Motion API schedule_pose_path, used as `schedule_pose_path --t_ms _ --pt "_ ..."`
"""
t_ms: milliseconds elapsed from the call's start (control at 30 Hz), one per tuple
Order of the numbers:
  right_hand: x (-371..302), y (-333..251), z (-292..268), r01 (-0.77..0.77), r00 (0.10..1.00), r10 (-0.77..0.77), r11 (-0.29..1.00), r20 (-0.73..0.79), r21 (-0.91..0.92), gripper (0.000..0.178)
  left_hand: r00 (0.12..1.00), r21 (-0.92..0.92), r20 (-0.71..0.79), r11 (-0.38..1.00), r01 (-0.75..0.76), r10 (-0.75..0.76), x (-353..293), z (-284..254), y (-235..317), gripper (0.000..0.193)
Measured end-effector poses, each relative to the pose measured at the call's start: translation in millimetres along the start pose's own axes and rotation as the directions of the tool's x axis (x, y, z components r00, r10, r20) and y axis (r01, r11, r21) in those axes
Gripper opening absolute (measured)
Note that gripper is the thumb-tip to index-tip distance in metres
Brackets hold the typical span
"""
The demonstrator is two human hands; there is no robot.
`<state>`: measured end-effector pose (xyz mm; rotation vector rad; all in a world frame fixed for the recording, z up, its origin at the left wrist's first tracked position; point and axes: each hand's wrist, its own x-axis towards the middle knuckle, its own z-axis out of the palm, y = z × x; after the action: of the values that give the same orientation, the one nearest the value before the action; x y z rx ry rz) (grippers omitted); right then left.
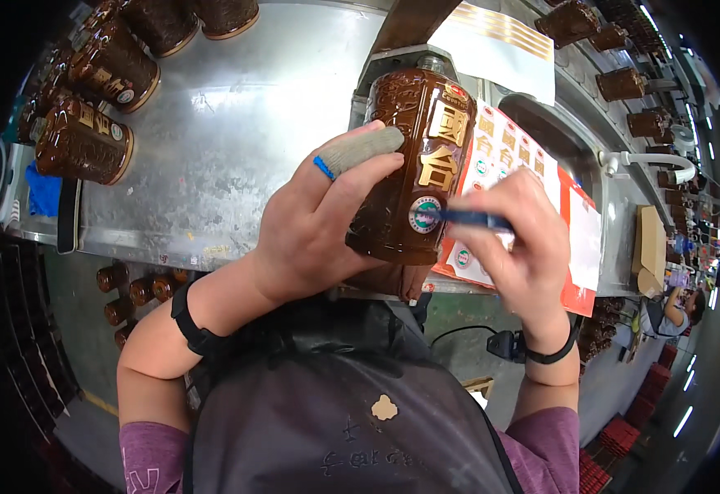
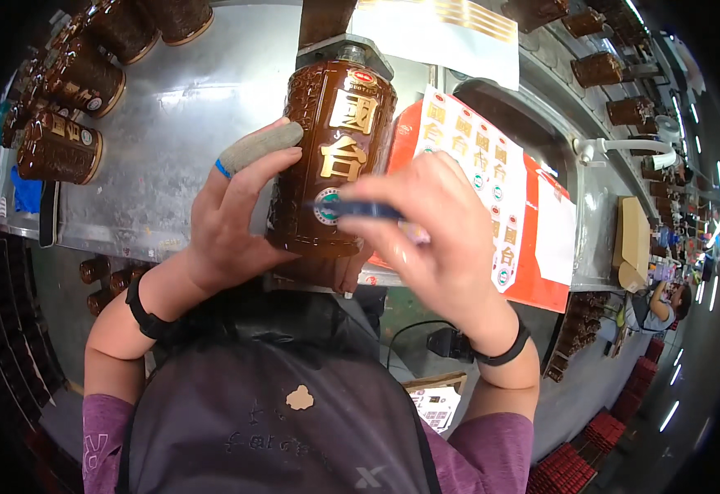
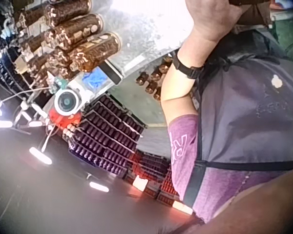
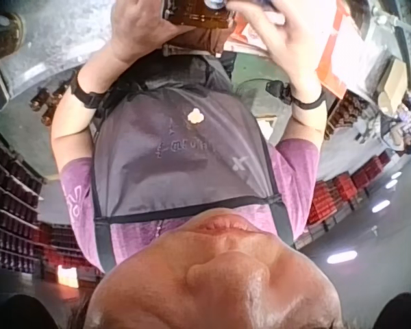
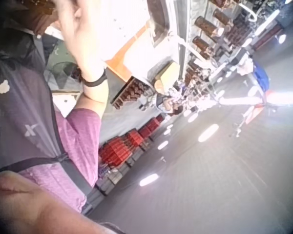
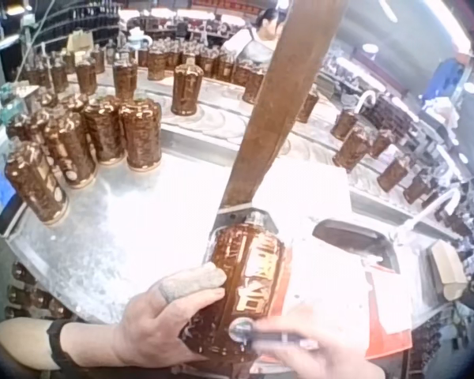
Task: Manually applying decorative labels and stickers to ceramic liquor bottles.
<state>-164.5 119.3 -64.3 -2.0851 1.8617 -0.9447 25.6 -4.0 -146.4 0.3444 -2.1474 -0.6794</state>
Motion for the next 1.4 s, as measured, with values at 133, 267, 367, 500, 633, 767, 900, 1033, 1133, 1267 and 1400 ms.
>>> schedule_pose_path --t_ms 133,267,367,500,633,767,900,1033,1133,1267,1400 --pt "25 40 -6 -0.159 0.957 0.184 0.98 -0.225 0.122 0.021 1.0 -0.038 0.004 0.999 0.017 -0.017 1 3 0 0.083" --pt "27 26 -18 -0.068 0.987 0.082 0.992 -0.136 0.103 0.024 1.0 -0.049 0.01 0.999 -0.004 0.005 -1 -5 -3 0.072" --pt "25 55 -20 -0.305 0.941 0.334 0.905 -0.052 0.298 0.025 0.908 0.134 0.177 0.905 -0.404 0.379 6 -16 -9 0.051" --pt "41 150 -64 -0.528 0.766 0.632 0.723 -0.118 0.447 0.03 0.844 0.137 0.286 0.853 -0.504 0.453 31 -21 -7 0.054" --pt "68 219 -87 -0.612 0.708 0.7 0.675 -0.096 0.413 0.027 0.86 0.037 0.367 0.918 -0.395 0.356 42 -22 -3 0.068" --pt "87 303 -97 -0.714 0.613 0.768 0.639 -0.186 0.287 0.037 0.876 0.02 0.351 0.932 -0.361 0.332 40 -23 -1 0.074" --pt "106 349 -93 -0.807 0.554 0.73 0.589 -0.4 -0.043 0.045 0.804 0.056 0.389 0.859 -0.508 0.45 27 -27 -10 0.047" --pt "91 408 -97 -0.835 0.498 0.774 0.55 -0.391 0.027 0.047 0.816 -0.007 0.386 0.886 -0.464 0.43 38 -24 -11 0.045" --pt "96 413 -81 -0.783 0.52 0.777 0.6 -0.356 0.166 0.047 0.838 -0.026 0.374 0.908 -0.418 0.397 36 -22 -15 0.05" --pt "101 393 -75 -0.808 0.515 0.773 0.582 -0.369 0.09 0.041 0.843 -0.035 0.386 0.92 -0.391 0.373 37 -21 -15 0.05" --pt "98 375 -71 -0.835 0.5 0.723 0.548 -0.478 -0.045 0.029 0.803 0.022 0.406 0.874 -0.485 0.436 36 -21 -14 0.045"
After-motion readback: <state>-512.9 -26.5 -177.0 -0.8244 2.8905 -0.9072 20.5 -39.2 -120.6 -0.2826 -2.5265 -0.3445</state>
